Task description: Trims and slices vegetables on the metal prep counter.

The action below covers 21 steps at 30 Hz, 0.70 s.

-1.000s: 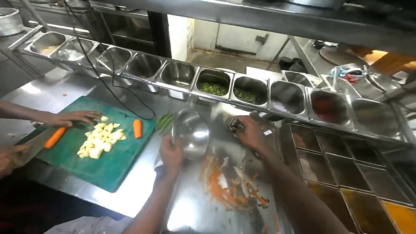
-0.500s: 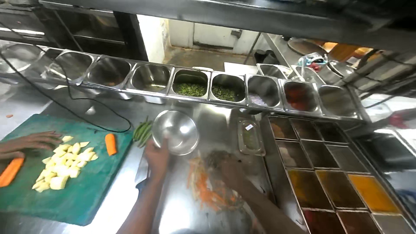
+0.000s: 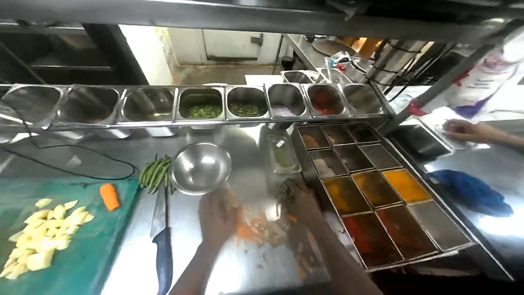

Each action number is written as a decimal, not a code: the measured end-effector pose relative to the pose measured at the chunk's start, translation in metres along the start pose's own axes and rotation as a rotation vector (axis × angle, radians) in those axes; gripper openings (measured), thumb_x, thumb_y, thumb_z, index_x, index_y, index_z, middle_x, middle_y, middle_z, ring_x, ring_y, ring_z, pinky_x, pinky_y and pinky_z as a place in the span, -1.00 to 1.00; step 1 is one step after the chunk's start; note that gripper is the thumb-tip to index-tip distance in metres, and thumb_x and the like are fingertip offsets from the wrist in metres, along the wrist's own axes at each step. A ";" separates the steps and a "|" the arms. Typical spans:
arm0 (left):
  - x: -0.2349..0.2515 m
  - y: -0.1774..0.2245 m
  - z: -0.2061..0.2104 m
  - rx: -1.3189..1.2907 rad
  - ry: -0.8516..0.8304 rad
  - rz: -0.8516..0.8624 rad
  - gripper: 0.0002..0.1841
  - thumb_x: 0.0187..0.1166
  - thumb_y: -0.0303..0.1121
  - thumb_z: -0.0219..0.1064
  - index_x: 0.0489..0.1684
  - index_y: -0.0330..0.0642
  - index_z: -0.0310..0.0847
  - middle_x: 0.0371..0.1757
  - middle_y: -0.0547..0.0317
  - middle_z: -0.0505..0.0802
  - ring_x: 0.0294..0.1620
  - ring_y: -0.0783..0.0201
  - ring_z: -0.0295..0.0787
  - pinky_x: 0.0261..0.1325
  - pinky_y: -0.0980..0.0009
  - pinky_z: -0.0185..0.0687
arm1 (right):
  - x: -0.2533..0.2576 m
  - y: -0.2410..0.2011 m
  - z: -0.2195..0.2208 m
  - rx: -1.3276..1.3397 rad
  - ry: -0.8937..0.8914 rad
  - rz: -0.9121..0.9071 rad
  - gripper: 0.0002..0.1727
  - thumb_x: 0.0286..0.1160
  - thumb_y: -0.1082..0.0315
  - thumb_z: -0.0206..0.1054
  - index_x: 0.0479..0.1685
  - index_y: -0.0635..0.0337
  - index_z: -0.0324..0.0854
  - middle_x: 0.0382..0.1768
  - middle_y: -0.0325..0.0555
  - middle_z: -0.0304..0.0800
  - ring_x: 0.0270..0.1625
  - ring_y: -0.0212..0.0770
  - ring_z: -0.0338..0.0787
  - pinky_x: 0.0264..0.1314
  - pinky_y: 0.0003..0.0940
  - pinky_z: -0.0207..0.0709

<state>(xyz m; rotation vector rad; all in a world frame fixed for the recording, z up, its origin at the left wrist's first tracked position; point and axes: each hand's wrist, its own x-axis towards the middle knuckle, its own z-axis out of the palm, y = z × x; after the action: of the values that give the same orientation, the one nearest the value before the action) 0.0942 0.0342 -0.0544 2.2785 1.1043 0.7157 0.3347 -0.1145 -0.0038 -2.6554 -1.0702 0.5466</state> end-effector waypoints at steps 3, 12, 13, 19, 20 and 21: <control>0.002 0.011 0.023 0.239 -0.319 0.047 -0.01 0.50 0.54 -0.08 0.80 -0.02 0.28 0.82 -0.21 0.29 0.87 -0.24 0.02 0.85 -0.26 -0.21 | -0.002 -0.013 0.013 -0.115 -0.114 -0.027 -0.32 0.50 0.23 0.34 0.71 -0.34 0.43 0.76 -0.13 0.30 0.73 0.31 0.26 0.51 0.44 0.32; -0.030 0.037 0.003 -0.112 -0.311 0.159 0.12 0.22 0.60 0.26 0.72 -0.10 0.38 0.75 -0.12 0.42 0.74 -0.10 0.32 0.73 -0.07 0.31 | -0.008 0.004 -0.007 0.294 0.017 -0.277 -0.49 0.47 0.56 0.28 0.43 0.05 0.71 0.43 0.13 0.67 0.47 0.15 0.66 0.50 0.21 0.51; -0.038 0.030 0.000 -0.100 -0.270 0.155 0.24 0.05 0.67 0.32 0.72 -0.12 0.36 0.76 -0.17 0.39 0.77 -0.15 0.27 0.75 -0.11 0.26 | 0.000 0.000 -0.008 0.266 0.048 -0.238 -0.49 0.48 0.53 0.32 0.45 0.03 0.69 0.44 0.16 0.65 0.45 0.20 0.65 0.47 0.25 0.51; -0.056 0.034 0.026 0.040 -0.342 0.210 0.47 -0.14 0.74 0.36 0.82 -0.26 0.16 0.80 -0.32 0.29 0.85 -0.23 0.09 0.84 -0.22 -0.03 | 0.011 -0.030 0.019 0.085 -0.176 -0.314 -0.46 0.46 0.34 0.43 0.50 -0.16 0.65 0.55 0.01 0.56 0.55 0.18 0.53 0.54 0.27 0.38; -0.055 0.038 0.029 -0.001 -0.343 0.197 0.39 -0.06 0.67 0.41 0.81 -0.23 0.20 0.80 -0.29 0.30 0.84 -0.22 0.11 0.84 -0.19 0.00 | 0.003 -0.026 0.011 0.162 -0.175 -0.330 -0.48 0.46 0.41 0.42 0.47 -0.12 0.68 0.51 0.00 0.61 0.51 0.11 0.60 0.53 0.22 0.46; -0.056 0.042 0.028 -0.054 -0.331 0.172 0.33 -0.03 0.61 0.45 0.78 -0.21 0.26 0.79 -0.27 0.31 0.82 -0.22 0.15 0.81 -0.16 0.09 | -0.008 -0.018 0.003 0.207 -0.118 -0.324 -0.48 0.47 0.44 0.41 0.45 -0.12 0.69 0.49 -0.03 0.64 0.47 0.09 0.64 0.48 0.21 0.52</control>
<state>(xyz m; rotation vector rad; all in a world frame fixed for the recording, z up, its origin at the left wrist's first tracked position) 0.1058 -0.0400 -0.0620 2.3571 0.7344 0.4034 0.3167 -0.1075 0.0016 -2.2368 -1.3625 0.7082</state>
